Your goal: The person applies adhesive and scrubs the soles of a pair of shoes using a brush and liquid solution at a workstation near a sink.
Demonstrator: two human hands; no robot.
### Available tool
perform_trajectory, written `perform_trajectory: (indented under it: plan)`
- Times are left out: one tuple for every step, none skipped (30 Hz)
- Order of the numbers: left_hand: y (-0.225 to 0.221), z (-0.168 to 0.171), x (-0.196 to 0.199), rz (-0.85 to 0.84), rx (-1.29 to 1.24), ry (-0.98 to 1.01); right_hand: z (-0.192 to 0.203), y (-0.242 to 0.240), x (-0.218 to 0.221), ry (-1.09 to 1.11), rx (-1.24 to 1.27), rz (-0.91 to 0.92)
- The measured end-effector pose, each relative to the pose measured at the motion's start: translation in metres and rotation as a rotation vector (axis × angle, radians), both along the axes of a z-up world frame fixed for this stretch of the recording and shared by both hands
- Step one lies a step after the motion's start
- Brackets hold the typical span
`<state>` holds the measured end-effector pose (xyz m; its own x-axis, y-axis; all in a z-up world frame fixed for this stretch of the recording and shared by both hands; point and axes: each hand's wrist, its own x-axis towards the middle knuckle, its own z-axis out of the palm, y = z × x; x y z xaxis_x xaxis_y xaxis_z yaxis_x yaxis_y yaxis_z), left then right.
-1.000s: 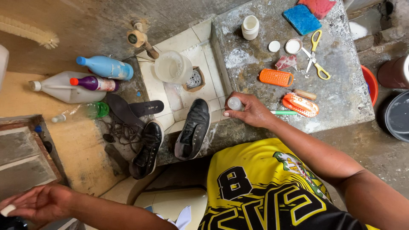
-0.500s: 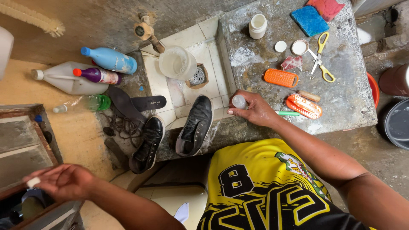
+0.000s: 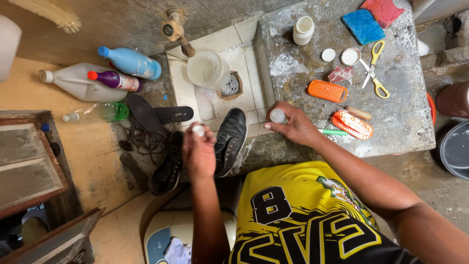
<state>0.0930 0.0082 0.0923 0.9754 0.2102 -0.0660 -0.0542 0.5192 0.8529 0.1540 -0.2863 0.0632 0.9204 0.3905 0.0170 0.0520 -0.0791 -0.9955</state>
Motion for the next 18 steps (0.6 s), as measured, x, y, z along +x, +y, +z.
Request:
perform_trajectory:
  plan:
    - [-0.01, -0.007, -0.002, -0.035, -0.026, 0.024, -0.002, -0.003, 0.0, -0.092, -0.002, -0.003]
    - [-0.02, -0.013, -0.003, -0.07, -0.051, 0.047, -0.004, -0.006, 0.001, -0.185, -0.004, -0.005]
    - [-0.028, -0.019, -0.003, -0.107, -0.077, 0.069, -0.006, -0.01, 0.001, -0.154, -0.038, -0.009]
    - [-0.035, -0.023, -0.003, -0.135, -0.092, 0.071, -0.008, -0.014, 0.0, -0.123, -0.072, -0.013]
    - [-0.042, -0.026, -0.002, -0.165, -0.109, 0.071, -0.009, -0.018, 0.0, -0.093, -0.107, -0.018]
    - [-0.049, -0.027, -0.002, -0.195, -0.125, 0.072, -0.01, -0.022, -0.002, -0.035, -0.14, -0.035]
    - [-0.056, -0.026, -0.002, -0.218, -0.025, 0.109, -0.01, -0.026, -0.003, 0.024, -0.173, -0.048]
    - [-0.062, -0.023, -0.003, -0.241, 0.075, 0.146, -0.01, -0.028, -0.005, 0.082, -0.206, -0.061]
    - [-0.069, -0.018, -0.001, -0.267, 0.174, 0.181, -0.01, -0.031, -0.006, 0.056, -0.196, -0.055]
    - [-0.075, -0.012, 0.001, -0.309, 0.253, 0.149, -0.009, -0.033, -0.007, 0.031, -0.186, -0.049]
    - [-0.082, -0.006, 0.004, -0.356, 0.329, 0.118, -0.008, -0.035, -0.01, 0.008, -0.178, -0.047]
    - [-0.088, 0.002, 0.008, -0.403, 0.406, 0.086, -0.007, -0.036, -0.011, -0.024, -0.203, -0.049]
    - [-0.094, 0.011, 0.009, -0.414, 0.546, 0.06, -0.006, -0.036, -0.015, -0.049, -0.227, -0.044]
    - [-0.099, 0.019, 0.012, -0.425, 0.686, 0.033, -0.005, -0.035, -0.018, -0.074, -0.251, -0.038]
    - [-0.104, 0.027, 0.017, -0.432, 0.83, -0.001, -0.003, -0.033, -0.018, -0.115, -0.241, -0.023]
    - [-0.109, 0.034, 0.02, -0.441, 0.876, -0.028, -0.001, -0.031, -0.018, -0.156, -0.23, -0.009]
    - [-0.113, 0.041, 0.024, -0.451, 0.923, -0.058, 0.001, -0.028, -0.018, -0.197, -0.219, 0.003]
    - [-0.117, 0.047, 0.026, -0.46, 0.97, -0.088, 0.004, -0.025, -0.017, -0.218, -0.228, 0.013]
